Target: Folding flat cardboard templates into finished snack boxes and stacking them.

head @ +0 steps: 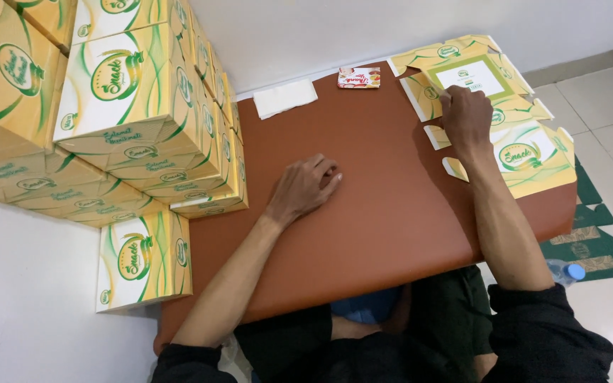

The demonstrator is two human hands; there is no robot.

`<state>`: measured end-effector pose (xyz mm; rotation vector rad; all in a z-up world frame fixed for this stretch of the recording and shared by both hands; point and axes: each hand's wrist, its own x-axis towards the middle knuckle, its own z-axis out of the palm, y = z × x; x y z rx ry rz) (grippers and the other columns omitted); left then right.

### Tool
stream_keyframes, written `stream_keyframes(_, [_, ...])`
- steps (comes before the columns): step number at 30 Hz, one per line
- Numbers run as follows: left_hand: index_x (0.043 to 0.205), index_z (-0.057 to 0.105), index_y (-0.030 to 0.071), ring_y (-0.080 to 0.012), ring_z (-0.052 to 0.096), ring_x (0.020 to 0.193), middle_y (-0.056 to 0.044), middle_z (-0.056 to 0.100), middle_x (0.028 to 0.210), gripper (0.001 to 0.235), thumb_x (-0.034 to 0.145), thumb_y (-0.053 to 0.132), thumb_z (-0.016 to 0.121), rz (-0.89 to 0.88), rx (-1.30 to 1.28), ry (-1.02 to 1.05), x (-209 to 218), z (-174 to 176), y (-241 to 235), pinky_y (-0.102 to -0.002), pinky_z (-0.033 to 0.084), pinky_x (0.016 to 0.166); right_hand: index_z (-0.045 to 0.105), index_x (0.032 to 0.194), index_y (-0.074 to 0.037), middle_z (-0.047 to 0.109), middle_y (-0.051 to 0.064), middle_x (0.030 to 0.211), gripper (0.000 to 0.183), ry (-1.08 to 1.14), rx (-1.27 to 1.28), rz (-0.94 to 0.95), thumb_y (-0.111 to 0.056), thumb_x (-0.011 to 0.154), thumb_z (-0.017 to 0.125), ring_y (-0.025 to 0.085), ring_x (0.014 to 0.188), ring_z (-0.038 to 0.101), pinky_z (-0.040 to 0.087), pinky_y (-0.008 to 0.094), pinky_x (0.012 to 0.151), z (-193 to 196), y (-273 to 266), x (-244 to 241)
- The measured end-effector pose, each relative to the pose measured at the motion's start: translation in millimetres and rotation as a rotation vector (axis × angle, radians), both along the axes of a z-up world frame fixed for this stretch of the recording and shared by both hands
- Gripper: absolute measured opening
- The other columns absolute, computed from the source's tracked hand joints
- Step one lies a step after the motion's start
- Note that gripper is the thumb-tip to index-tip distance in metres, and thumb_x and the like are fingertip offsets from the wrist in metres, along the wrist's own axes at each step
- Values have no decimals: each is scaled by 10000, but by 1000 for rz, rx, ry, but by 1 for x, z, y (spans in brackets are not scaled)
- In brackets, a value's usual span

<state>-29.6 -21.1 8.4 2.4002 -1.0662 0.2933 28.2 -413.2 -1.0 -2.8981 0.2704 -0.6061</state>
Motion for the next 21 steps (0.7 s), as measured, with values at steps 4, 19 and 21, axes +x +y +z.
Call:
stream_keyframes(4, [1140,755,79,-309,777,867,-100,714,926,271,1051,321,672,-5,-11,5,-1,6,1,-437,642,774,808,1062,-18,801,161,849,96,-299,-33,49,-73,1113,749,347,775,816,660,426,710,25,7,-14])
stream_keyframes(19, [1425,565,42,-265,757,729,-81,769,950,483,1033,314,637,63,-145,87,-6,9,-2,-426,602,631,531,1407,48,680,225,1196,245,-775,510,388,-165,1290,553,273,994,756,659,361,781,171,-11,-97])
stream_keyframes(21, [1558,473,51,-269,771,725,-61,764,933,618,1049,373,613,100,-169,107,-6,10,-3,-439,598,615,655,1316,22,744,159,1194,496,-724,825,319,-468,1257,610,228,1109,864,732,309,853,177,-14,-106])
